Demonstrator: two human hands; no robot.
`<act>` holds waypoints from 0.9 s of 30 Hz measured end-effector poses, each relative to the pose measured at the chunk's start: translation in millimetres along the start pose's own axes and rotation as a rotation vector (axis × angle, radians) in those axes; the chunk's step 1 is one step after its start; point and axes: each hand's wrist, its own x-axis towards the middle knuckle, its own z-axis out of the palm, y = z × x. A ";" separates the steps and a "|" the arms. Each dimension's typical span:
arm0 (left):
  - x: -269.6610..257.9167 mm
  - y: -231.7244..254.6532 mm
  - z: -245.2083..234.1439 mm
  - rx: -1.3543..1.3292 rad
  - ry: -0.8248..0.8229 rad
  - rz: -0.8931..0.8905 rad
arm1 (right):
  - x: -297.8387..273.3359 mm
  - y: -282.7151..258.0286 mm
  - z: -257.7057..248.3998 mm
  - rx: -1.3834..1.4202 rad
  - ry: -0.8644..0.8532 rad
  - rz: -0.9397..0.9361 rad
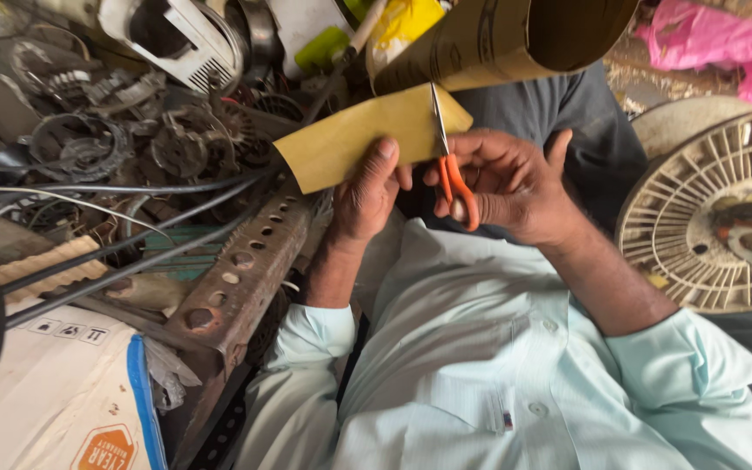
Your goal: The person cuts a strip of cardboard using scissors and wraps it around the stator of a fan motor. They then wind copper wire around the stator, securing it with the cardboard strips.
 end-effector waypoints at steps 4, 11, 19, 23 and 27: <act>-4.4 -0.6 -4.1 0.031 -0.019 0.023 | 0.3 7.0 -2.5 -0.065 -0.004 0.011; -3.6 4.9 -0.9 0.020 -0.048 0.066 | 2.8 -5.5 -5.3 -0.105 0.022 0.110; -6.5 10.1 -0.4 0.111 0.005 0.046 | 6.0 -17.2 -5.5 -0.142 -0.007 0.146; -7.5 12.9 -2.5 0.225 0.020 0.014 | 5.2 -15.9 -4.6 -0.152 0.010 0.133; -20.0 -4.9 -15.0 0.323 0.026 0.004 | 9.6 -18.0 1.6 -0.227 0.050 0.052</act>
